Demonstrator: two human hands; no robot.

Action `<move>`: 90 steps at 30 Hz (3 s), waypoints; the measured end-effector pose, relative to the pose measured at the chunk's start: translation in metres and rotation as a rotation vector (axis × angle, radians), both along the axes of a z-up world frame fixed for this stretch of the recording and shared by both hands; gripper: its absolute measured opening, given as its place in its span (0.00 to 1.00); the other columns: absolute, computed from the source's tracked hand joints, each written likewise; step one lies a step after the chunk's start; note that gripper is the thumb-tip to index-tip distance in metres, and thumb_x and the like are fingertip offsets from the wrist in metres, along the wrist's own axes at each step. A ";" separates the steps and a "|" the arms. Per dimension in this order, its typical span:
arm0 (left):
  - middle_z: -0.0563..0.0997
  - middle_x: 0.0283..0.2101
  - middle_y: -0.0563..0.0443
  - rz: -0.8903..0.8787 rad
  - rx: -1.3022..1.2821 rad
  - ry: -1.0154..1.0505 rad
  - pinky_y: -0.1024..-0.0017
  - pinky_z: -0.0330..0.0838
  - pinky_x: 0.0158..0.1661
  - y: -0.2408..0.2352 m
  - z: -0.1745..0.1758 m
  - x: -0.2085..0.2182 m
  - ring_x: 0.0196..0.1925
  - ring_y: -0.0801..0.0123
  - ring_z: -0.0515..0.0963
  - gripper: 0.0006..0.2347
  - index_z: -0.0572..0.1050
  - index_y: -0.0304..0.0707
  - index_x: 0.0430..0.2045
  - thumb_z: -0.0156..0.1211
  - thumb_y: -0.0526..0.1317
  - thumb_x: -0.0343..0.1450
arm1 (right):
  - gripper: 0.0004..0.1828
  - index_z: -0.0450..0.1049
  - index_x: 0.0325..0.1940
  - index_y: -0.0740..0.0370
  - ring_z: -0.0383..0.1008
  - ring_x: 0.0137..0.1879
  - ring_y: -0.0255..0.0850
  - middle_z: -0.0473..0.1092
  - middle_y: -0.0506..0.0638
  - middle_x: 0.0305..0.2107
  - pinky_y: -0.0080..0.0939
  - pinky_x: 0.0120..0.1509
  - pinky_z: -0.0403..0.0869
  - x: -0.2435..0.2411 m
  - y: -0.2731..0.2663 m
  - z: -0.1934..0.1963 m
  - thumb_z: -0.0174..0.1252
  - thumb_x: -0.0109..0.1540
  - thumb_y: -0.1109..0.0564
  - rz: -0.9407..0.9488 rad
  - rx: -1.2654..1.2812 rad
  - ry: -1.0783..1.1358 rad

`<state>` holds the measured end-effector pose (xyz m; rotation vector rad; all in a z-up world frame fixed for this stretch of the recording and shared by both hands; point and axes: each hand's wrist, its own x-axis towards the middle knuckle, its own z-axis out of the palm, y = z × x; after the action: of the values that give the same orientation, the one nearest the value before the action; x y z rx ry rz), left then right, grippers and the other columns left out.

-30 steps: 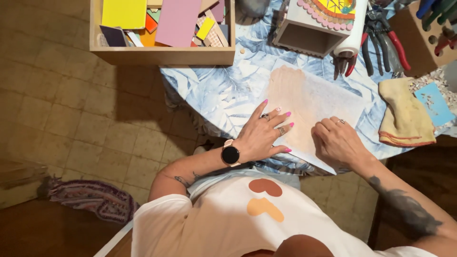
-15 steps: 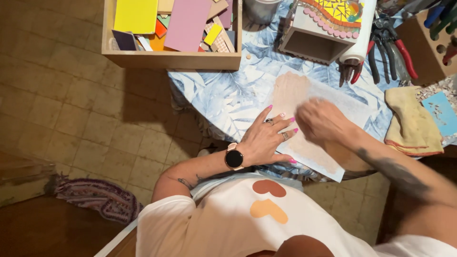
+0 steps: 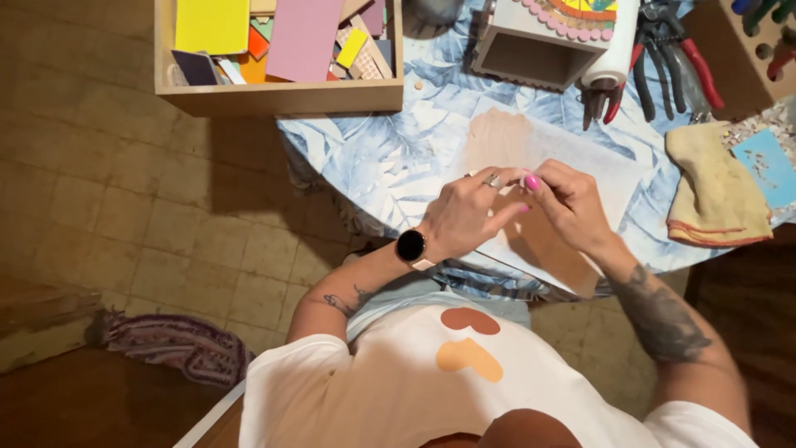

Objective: The person rubs a small white object on a sheet of paper, then applies glue from a bottle to the edge of a small decorated box and sticks small pink circular pieces onto the glued area. The person repeats the gluing and sticking process on the same box.

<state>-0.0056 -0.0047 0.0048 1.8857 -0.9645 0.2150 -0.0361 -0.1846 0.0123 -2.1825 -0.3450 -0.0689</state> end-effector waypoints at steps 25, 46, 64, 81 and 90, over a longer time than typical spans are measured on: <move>0.72 0.43 0.46 -0.113 0.384 -0.118 0.57 0.55 0.53 -0.001 -0.026 -0.017 0.48 0.55 0.71 0.19 0.70 0.42 0.40 0.56 0.49 0.59 | 0.05 0.65 0.25 0.61 0.65 0.29 0.46 0.58 0.51 0.19 0.39 0.32 0.66 -0.042 -0.034 -0.026 0.49 0.55 0.58 -0.076 -0.726 -0.267; 0.70 0.47 0.50 -0.122 0.479 -0.165 0.53 0.43 0.57 0.007 -0.040 -0.021 0.54 0.62 0.66 0.21 0.71 0.51 0.37 0.46 0.60 0.59 | 0.08 0.60 0.18 0.57 0.63 0.25 0.47 0.55 0.50 0.16 0.43 0.28 0.64 -0.001 -0.009 -0.034 0.48 0.52 0.57 0.039 -0.764 -0.494; 0.69 0.47 0.50 -0.122 0.462 -0.221 0.54 0.45 0.57 0.012 -0.041 -0.021 0.53 0.61 0.66 0.24 0.71 0.48 0.36 0.48 0.62 0.56 | 0.09 0.64 0.25 0.64 0.66 0.28 0.53 0.62 0.57 0.20 0.48 0.30 0.67 0.063 -0.019 -0.052 0.41 0.50 0.56 0.385 -0.946 -0.445; 0.75 0.31 0.55 0.006 0.020 -0.161 0.73 0.70 0.36 -0.014 -0.027 -0.019 0.33 0.67 0.77 0.10 0.71 0.41 0.32 0.51 0.45 0.64 | 0.12 0.71 0.22 0.60 0.65 0.29 0.38 0.64 0.49 0.21 0.33 0.37 0.64 -0.042 0.000 -0.017 0.48 0.59 0.57 -0.106 0.138 0.044; 0.76 0.24 0.50 -0.050 0.031 -0.113 0.76 0.70 0.24 -0.009 -0.006 -0.017 0.24 0.64 0.78 0.07 0.73 0.35 0.22 0.53 0.41 0.63 | 0.12 0.70 0.22 0.63 0.61 0.29 0.35 0.63 0.50 0.19 0.36 0.37 0.63 -0.043 0.007 -0.002 0.48 0.58 0.57 -0.063 0.216 0.141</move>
<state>-0.0222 -0.0137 -0.0013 1.8921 -1.0954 0.2803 -0.0790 -0.1779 0.0106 -1.9718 -0.1796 0.0123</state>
